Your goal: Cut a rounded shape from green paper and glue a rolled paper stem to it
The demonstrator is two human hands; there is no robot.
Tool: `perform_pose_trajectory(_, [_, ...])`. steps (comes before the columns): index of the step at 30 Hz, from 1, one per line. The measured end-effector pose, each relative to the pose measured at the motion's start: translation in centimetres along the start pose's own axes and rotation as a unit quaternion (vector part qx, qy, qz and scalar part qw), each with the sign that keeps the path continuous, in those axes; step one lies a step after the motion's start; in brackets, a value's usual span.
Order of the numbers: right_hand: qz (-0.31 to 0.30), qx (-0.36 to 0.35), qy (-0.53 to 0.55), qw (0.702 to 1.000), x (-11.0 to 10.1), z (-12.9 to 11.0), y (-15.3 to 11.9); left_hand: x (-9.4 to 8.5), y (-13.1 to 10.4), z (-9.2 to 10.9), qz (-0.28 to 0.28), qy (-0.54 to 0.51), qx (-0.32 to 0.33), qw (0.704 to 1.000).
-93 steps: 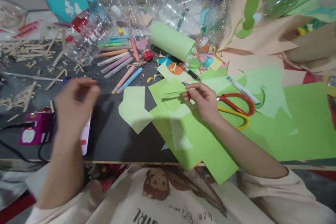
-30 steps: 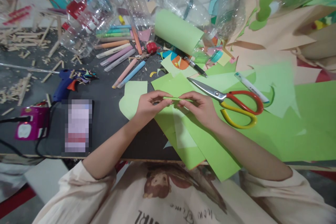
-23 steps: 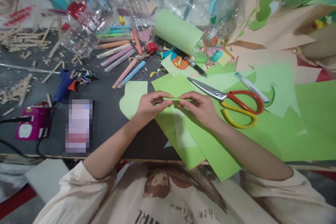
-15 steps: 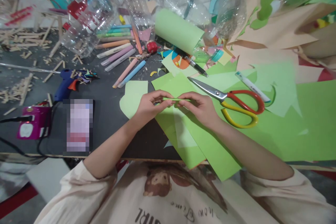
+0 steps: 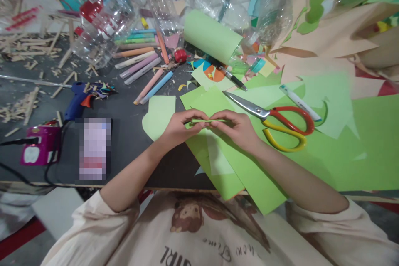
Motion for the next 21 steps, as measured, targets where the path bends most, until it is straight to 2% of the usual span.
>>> perform_pose_trajectory(4, [0.0, -0.005, 0.004, 1.0, 0.06, 0.04, 0.02, 0.08, -0.01, 0.22, 0.001, 0.01, 0.0, 1.0])
perform_pose_trajectory(9, [0.015, 0.0, 0.03, 0.999, 0.07, 0.03, 0.0, 0.48, -0.04, -0.08, 0.076, -0.026, -0.033, 0.996])
perform_pose_trajectory(13, [0.032, 0.007, 0.029, 0.999, -0.06, 0.15, -0.04, 0.55, 0.01, -0.38, 0.096, -0.065, -0.031, 0.993])
perform_pose_trajectory(21, [0.038, -0.002, 0.027, 0.999, -0.07, 0.2, -0.05, 0.45, 0.17, -0.27, 0.152, -0.044, -0.006, 0.987])
Point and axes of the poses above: each hand's wrist, its own y-axis towards the middle knuckle, its own x-axis out of the palm, z = x × y, the point moved 1 cm from there along y, towards the middle knuckle, and after that the axes turned 8 degrees about y, right-handed, at the moved point
